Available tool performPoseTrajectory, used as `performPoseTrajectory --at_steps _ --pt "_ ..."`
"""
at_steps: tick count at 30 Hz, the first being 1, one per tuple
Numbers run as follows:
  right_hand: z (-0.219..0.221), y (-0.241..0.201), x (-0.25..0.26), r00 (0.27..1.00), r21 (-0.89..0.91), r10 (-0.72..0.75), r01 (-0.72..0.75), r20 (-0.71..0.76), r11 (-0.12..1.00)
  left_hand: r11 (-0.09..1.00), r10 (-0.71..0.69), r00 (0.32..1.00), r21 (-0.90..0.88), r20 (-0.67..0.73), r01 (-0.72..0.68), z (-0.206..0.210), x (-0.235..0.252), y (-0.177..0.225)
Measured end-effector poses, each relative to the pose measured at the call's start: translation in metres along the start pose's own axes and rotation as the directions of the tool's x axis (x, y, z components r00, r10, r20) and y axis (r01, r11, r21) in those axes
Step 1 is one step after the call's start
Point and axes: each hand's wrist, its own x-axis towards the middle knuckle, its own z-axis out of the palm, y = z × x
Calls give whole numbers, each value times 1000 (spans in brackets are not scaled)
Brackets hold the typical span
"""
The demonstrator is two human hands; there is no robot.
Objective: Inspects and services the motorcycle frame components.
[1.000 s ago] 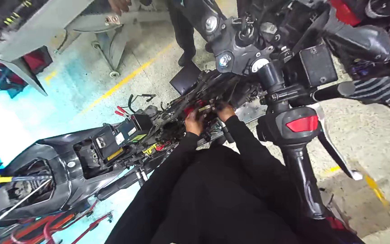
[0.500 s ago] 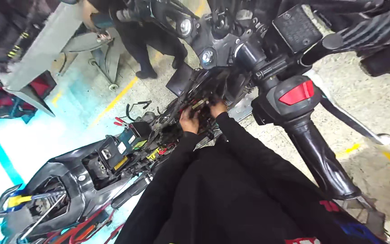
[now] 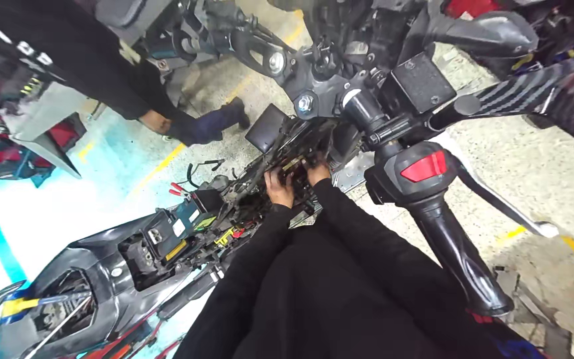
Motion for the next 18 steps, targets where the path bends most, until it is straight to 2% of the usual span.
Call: performPoseTrajectory --at_steps 3,7,12,18 --pt "5 7 1 999 75 2 0 -33 997 999 -39 999 13 10 38 0 0 0" --pt "11 2 -3 987 -22 142 -144 -68 989 996 -72 997 46 28 71 0 -1 0" --pt "21 1 -2 981 -66 176 -181 -80 981 979 -203 978 22 46 203 -7 3 3" --pt "23 -10 -5 958 -36 277 -280 -72 959 958 -287 956 16 66 287 -5 7 3"
